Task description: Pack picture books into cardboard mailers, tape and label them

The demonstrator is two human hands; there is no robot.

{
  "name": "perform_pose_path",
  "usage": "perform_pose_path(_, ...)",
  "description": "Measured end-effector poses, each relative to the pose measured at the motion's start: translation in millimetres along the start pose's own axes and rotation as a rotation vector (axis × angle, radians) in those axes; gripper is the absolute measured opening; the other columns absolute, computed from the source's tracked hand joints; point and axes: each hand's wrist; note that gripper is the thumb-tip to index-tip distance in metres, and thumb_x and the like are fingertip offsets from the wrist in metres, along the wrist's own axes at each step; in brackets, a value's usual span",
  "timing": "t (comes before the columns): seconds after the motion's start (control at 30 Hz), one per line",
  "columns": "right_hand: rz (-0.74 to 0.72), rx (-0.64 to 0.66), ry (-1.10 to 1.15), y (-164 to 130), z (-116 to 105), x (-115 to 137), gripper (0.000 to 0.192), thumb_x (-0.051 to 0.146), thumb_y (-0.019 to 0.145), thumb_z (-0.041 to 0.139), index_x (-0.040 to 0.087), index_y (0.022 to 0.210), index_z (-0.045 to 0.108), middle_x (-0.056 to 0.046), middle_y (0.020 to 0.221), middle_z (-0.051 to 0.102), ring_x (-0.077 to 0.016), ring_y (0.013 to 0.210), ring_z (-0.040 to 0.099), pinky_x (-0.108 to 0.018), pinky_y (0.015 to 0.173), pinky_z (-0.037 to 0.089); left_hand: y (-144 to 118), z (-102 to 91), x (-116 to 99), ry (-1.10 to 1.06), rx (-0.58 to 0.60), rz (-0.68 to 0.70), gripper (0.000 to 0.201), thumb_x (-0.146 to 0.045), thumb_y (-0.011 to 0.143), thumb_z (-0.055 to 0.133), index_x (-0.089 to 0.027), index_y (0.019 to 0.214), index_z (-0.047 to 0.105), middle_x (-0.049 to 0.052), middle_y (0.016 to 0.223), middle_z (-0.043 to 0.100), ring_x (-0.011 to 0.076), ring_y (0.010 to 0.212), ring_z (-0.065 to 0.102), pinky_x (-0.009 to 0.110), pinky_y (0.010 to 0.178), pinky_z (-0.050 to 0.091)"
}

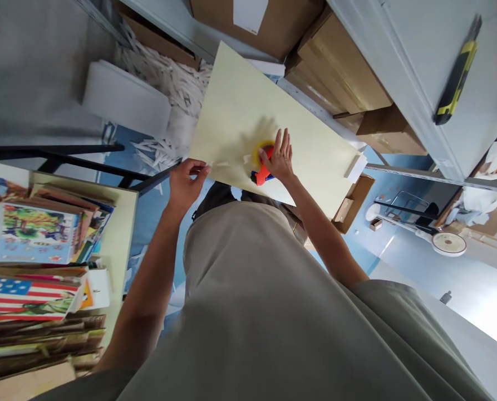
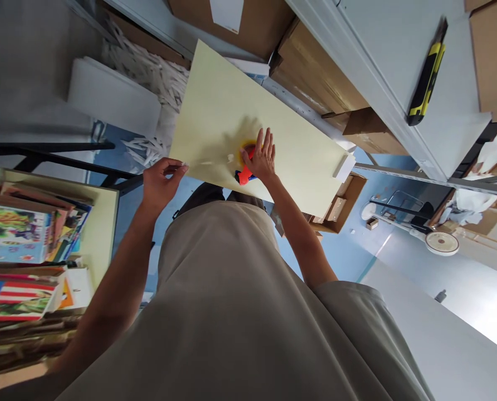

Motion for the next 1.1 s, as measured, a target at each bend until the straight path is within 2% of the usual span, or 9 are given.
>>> perform_pose_path(0.1,-0.079,-0.02,-0.049,2.4,-5.5,7.4,0.085,0.064,0.117,0.029,0.015,0.186,0.021,-0.024,0.192,0.018,-0.0394,0.181,0.014,-0.074,0.138,0.029,-1.7,-0.1,-0.4,-0.005,0.008,-0.005,0.011,-0.036,0.095,0.075,-0.026,0.096,0.07,0.004,0.098,0.08,0.0222,0.092,0.079,0.036,0.091,0.068)
perform_pose_path(0.33,-0.049,-0.101,-0.147,21.6,27.6,20.5,0.076,0.051,0.12,0.014,0.012,0.184,0.029,-0.023,0.189,0.03,-0.0322,0.178,0.026,-0.063,0.142,0.026,-14.2,0.7,-5.7,0.033,-0.003,-0.002,0.013,-0.036,0.097,0.072,-0.024,0.098,0.069,0.005,0.103,0.082,0.022,0.096,0.079,0.037,0.095,0.068)
perform_pose_path(0.43,-0.072,-0.103,-0.165,14.3,16.6,18.1,0.075,0.048,0.121,0.015,0.006,0.182,0.03,-0.026,0.187,0.032,-0.0326,0.177,0.027,-0.06,0.142,0.028,-18.5,1.5,-9.0,0.043,-0.028,-0.007,0.013,-0.035,0.097,0.071,-0.023,0.097,0.068,0.006,0.104,0.082,0.0218,0.094,0.079,0.037,0.095,0.068)
perform_pose_path(0.53,-0.156,-0.096,-0.12,-12.5,-8.4,-1.8,0.072,0.045,0.121,0.017,0.006,0.175,0.043,-0.027,0.179,0.045,-0.0341,0.171,0.04,-0.058,0.139,0.035,-21.7,3.8,-10.7,0.037,-0.042,-0.002,0.014,-0.037,0.096,0.071,-0.023,0.096,0.069,0.006,0.104,0.083,0.0215,0.092,0.079,0.037,0.094,0.067)
perform_pose_path(0.67,-0.451,0.094,-0.132,-47.3,-25.9,-38.8,0.067,0.055,0.116,0.045,0.007,0.16,0.061,-0.027,0.159,0.065,-0.0411,0.157,0.053,-0.064,0.14,0.034,-25.2,10.7,-12.5,0.036,-0.069,-0.008,0.015,-0.037,0.096,0.071,-0.023,0.097,0.069,0.006,0.104,0.083,0.0212,0.093,0.079,0.036,0.094,0.067)
perform_pose_path(0.77,-0.606,0.235,-0.204,-43.4,-18.4,-48.5,0.064,0.039,0.111,0.059,0.001,0.163,0.058,-0.027,0.156,0.067,-0.0419,0.155,0.053,-0.065,0.143,0.03,-28.5,16.0,-15.2,0.059,-0.087,-0.011,0.017,-0.039,0.096,0.071,-0.023,0.099,0.068,0.006,0.104,0.083,0.0215,0.093,0.079,0.037,0.094,0.067)
perform_pose_path(0.87,-0.625,0.269,-0.227,-19.5,-7.1,-39.7,0.055,0.019,0.108,0.052,-0.001,0.158,0.062,-0.028,0.149,0.071,-0.0401,0.147,0.058,-0.063,0.141,0.033,-31.5,18.1,-22.1,0.095,-0.084,0.017,0.019,-0.041,0.097,0.07,-0.022,0.1,0.069,0.007,0.105,0.083,0.0222,0.094,0.079,0.037,0.093,0.066)
perform_pose_path(0.97,-0.666,0.288,-0.182,0.4,-4.8,-27.2,0.047,0.017,0.106,0.057,-0.002,0.148,0.068,-0.029,0.147,0.072,-0.0399,0.146,0.059,-0.059,0.14,0.034,-30.2,14.2,-38.7,0.146,-0.067,0.05,0.016,-0.038,0.095,0.071,-0.022,0.098,0.07,0.007,0.103,0.083,0.0234,0.093,0.079,0.038,0.092,0.066)
perform_pose_path(1.1,-0.587,0.389,0.041,-0.3,-21.2,-24.3,0.05,0.028,0.098,0.081,0.002,0.139,0.071,-0.028,0.136,0.077,-0.04,0.134,0.068,-0.054,0.126,0.049,-16.4,-7.2,-91.3,0.213,-0.043,0.064,0.01,-0.031,0.097,0.074,-0.022,0.097,0.071,0.005,0.098,0.082,0.0225,0.093,0.078,0.039,0.093,0.067)
Point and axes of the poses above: each hand's wrist, its own y-axis towards the middle knuckle, its own z-axis out of the palm, x = y × z
